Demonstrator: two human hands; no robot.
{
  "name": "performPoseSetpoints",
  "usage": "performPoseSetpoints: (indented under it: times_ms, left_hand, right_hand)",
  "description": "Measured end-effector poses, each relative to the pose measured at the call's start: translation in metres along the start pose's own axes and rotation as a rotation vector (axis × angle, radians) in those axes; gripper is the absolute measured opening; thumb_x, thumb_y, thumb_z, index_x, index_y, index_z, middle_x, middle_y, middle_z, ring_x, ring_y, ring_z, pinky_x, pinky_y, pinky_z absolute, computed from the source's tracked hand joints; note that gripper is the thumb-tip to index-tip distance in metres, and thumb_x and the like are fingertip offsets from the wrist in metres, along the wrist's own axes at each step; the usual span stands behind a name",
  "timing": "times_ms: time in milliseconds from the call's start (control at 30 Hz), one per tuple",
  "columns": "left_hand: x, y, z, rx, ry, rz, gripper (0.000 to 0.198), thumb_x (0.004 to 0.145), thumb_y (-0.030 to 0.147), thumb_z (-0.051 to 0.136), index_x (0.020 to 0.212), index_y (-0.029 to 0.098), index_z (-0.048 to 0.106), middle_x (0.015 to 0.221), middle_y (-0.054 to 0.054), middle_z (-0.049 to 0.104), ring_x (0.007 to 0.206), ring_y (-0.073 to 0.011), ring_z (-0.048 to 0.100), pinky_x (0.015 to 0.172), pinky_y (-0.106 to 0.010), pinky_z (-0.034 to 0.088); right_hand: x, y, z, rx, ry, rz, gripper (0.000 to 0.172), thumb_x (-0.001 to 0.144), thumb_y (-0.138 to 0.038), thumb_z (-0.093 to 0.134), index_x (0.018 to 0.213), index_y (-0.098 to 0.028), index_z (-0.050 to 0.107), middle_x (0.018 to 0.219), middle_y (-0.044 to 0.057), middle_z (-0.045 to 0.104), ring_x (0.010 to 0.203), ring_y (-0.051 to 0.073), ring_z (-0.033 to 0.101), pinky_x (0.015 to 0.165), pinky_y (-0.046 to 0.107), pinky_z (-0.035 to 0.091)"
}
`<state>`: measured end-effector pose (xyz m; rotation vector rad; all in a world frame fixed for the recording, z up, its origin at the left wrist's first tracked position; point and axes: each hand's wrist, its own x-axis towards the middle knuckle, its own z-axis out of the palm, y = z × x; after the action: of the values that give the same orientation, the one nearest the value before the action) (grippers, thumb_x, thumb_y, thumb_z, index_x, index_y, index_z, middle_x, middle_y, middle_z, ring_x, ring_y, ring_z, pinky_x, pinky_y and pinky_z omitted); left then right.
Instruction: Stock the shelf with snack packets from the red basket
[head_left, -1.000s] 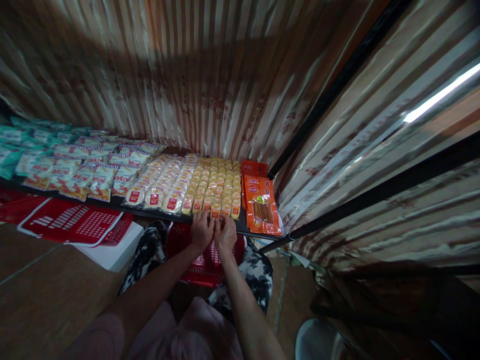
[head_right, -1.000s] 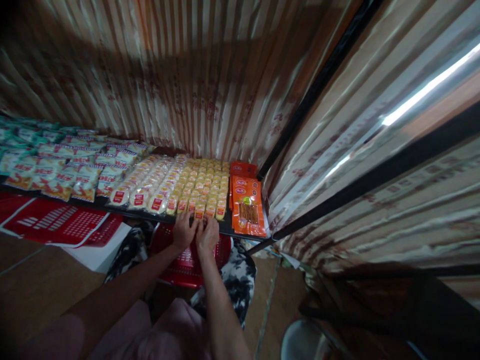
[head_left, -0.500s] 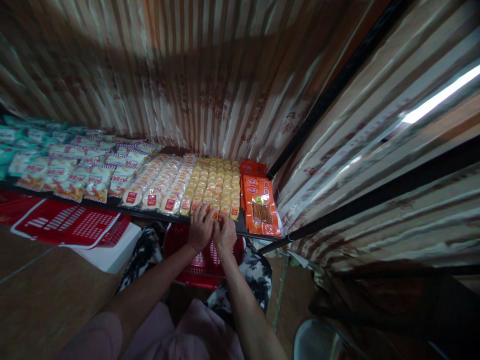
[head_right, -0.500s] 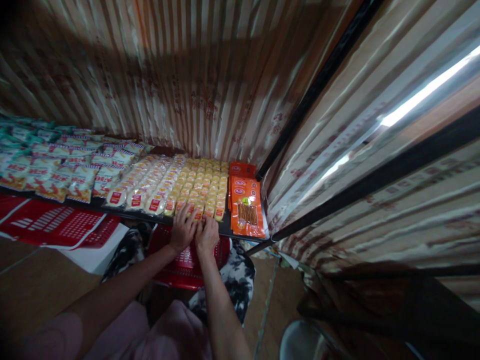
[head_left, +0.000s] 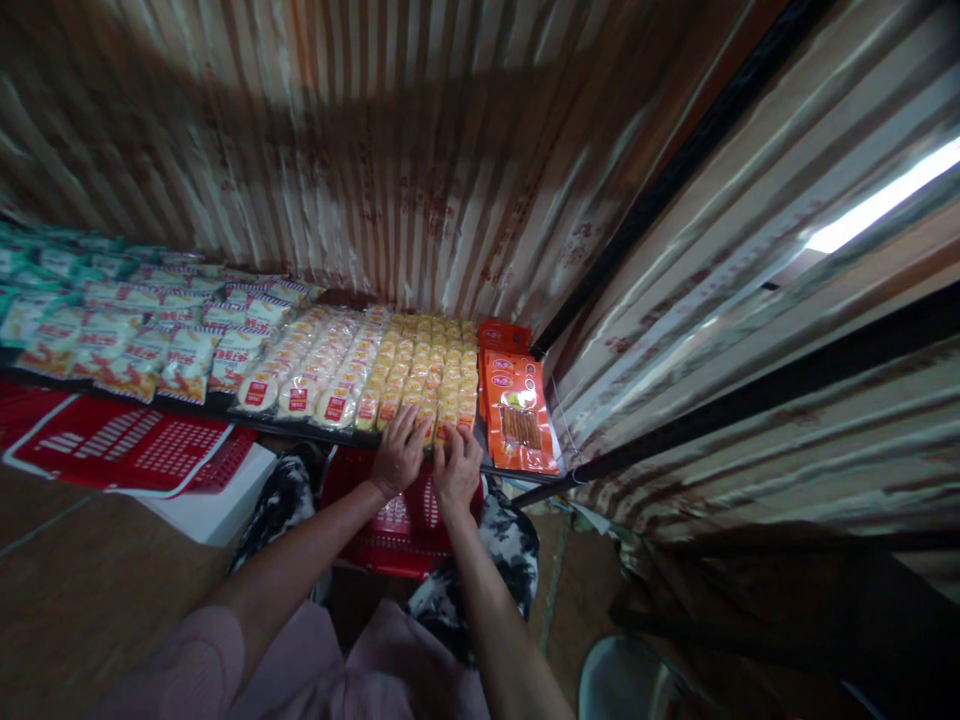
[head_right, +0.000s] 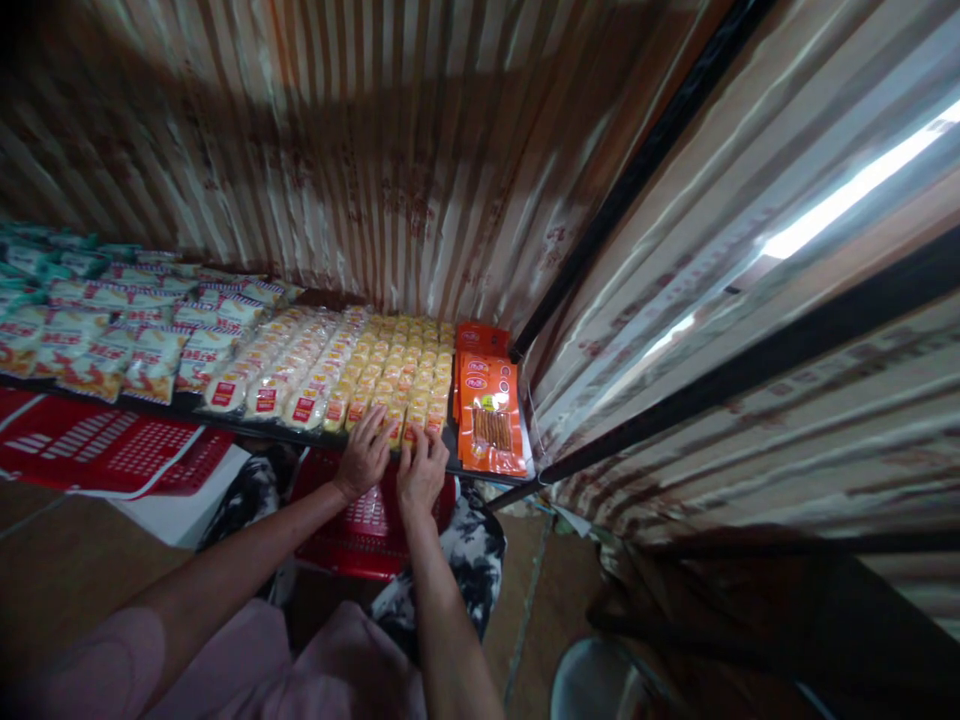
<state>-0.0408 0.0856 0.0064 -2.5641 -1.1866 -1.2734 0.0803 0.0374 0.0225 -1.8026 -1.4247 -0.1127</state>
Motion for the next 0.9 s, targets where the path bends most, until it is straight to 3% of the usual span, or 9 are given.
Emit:
performPoseSetpoints:
  times_ms: [200,500,900]
  left_hand:
    - [0.003,0.0,0.002,0.012,0.019,-0.024,0.044,0.09,0.014,0.038,0.132,0.013,0.048,0.138,-0.017,0.048,0.137,-0.0261,0.034,0.108,-0.049,0.037]
    - [0.005,-0.001,0.002,-0.007,-0.018,0.034,0.043,0.091,0.025,0.045,0.131,0.011,0.048,0.143,-0.02,0.042,0.142,-0.029,0.024,0.108,-0.052,0.034]
    - [0.006,0.002,0.008,0.061,-0.026,0.031,0.046,0.093,0.023,0.042,0.137,0.011,0.039,0.142,-0.018,0.045,0.14,-0.0249,0.03,0.112,-0.05,0.03]
  right_hand:
    - [0.0,0.006,0.002,0.082,-0.015,-0.014,0.033,0.091,-0.023,0.042,0.12,-0.019,0.058,0.114,0.011,0.057,0.108,0.021,0.049,0.095,0.038,0.043]
    - [-0.001,0.008,0.003,0.049,0.006,-0.056,0.035,0.091,-0.03,0.046,0.121,-0.015,0.054,0.116,0.014,0.057,0.112,0.024,0.049,0.094,0.04,0.044]
    - [0.001,0.012,0.002,0.107,-0.003,-0.064,0.035,0.09,-0.027,0.046,0.123,-0.019,0.053,0.113,0.012,0.054,0.109,0.022,0.051,0.093,0.04,0.046]
